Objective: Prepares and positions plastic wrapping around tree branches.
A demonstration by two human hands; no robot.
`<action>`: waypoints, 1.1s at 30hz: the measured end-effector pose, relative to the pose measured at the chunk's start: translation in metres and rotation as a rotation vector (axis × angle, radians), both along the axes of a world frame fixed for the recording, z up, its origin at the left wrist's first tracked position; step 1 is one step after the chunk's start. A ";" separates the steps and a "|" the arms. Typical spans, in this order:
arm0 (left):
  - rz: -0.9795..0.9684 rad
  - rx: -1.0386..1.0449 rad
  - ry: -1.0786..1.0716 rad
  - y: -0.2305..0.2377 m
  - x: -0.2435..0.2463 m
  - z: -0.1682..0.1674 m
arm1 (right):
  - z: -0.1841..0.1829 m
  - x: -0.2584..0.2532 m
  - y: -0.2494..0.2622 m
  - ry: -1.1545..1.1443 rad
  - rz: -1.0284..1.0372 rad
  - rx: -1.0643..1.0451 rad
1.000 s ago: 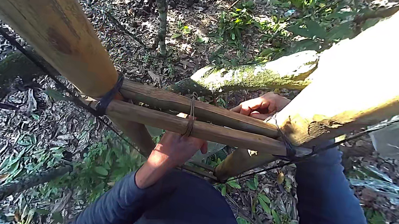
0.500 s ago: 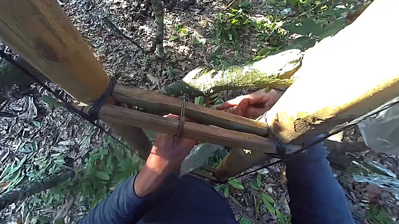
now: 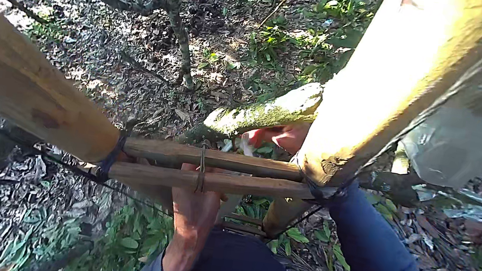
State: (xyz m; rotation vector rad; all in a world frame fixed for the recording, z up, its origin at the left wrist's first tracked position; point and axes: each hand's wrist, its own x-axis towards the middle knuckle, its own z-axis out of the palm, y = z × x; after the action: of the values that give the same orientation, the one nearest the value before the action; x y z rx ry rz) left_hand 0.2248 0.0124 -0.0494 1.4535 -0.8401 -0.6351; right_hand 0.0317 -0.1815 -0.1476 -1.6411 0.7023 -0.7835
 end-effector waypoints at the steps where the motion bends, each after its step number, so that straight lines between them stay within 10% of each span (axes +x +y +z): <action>1: -0.011 0.020 -0.061 0.002 0.001 -0.003 | 0.003 -0.004 0.002 0.135 -0.153 0.083; 4: 0.031 0.038 -0.199 0.005 0.002 -0.005 | 0.017 -0.004 0.010 0.199 -0.316 0.282; 10: 0.103 -0.226 0.144 -0.002 0.003 0.006 | -0.131 -0.021 -0.027 -0.213 -0.057 -0.161; 12: 0.128 -0.231 0.314 -0.003 -0.001 0.004 | -0.022 -0.013 0.004 0.078 -0.260 0.396; 16: 0.119 -0.274 0.502 -0.003 -0.005 0.007 | 0.036 -0.005 0.030 0.058 -0.505 0.482; 20: 0.039 -0.191 0.700 -0.004 -0.004 0.010 | -0.087 -0.023 0.014 -0.513 -0.086 0.144; 23: -0.085 -0.226 0.888 -0.009 0.001 0.013 | -0.002 -0.010 0.038 -0.352 -0.214 0.538; 26: -0.214 -0.268 0.950 -0.009 0.008 0.010 | 0.011 -0.009 0.046 -0.370 -0.274 0.370; 30: -0.369 -0.100 0.667 0.015 0.028 0.013 | 0.039 -0.005 0.049 -0.305 -0.444 0.342; 33: -0.629 0.178 -0.028 0.044 0.061 0.056 | 0.024 -0.008 0.047 -0.314 -0.388 0.269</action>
State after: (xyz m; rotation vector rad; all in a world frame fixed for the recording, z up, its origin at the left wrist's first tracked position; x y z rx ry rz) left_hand 0.2855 0.0562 0.0070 1.3502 -1.3046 -1.1844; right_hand 0.0233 -0.1342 -0.1233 -1.1200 0.8688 -1.1413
